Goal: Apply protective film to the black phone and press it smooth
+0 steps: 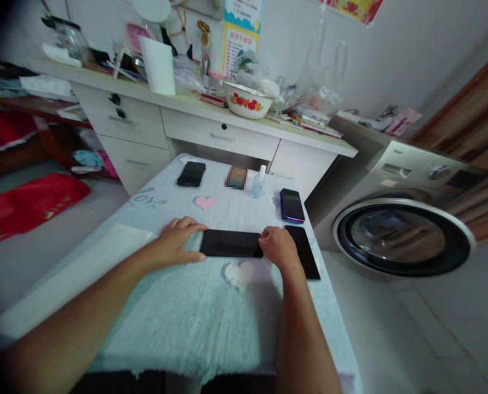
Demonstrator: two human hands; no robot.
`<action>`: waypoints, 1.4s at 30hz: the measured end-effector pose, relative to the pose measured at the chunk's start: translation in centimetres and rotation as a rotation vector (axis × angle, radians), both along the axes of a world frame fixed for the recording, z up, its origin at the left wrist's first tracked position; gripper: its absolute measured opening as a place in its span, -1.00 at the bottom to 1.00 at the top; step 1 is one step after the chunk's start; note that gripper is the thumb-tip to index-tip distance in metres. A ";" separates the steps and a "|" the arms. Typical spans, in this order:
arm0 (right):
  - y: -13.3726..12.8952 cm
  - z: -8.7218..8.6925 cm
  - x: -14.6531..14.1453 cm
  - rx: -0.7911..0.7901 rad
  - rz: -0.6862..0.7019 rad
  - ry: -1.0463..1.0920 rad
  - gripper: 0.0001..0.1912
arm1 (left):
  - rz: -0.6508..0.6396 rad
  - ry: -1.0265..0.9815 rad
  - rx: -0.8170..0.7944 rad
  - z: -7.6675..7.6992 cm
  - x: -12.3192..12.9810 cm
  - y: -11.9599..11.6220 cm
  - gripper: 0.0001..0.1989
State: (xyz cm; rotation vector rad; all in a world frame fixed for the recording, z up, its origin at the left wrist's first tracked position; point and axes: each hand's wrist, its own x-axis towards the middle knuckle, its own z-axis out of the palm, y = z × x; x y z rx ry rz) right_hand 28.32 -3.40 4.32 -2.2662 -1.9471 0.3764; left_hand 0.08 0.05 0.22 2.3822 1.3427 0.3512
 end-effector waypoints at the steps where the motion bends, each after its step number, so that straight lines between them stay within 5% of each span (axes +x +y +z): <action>1: 0.0 0.0 0.0 -0.008 -0.006 0.014 -0.83 | -0.002 -0.002 0.002 -0.1 0.0 0.0 -0.27; 20: 0.8 -1.5 -1.2 0.150 -0.042 -0.069 -0.77 | -0.007 0.001 0.003 0.0 0.0 0.0 -0.29; 42: 1.1 -2.0 -4.2 0.201 0.203 -0.032 -0.76 | -0.003 -0.009 0.002 -0.2 -0.1 0.0 -0.27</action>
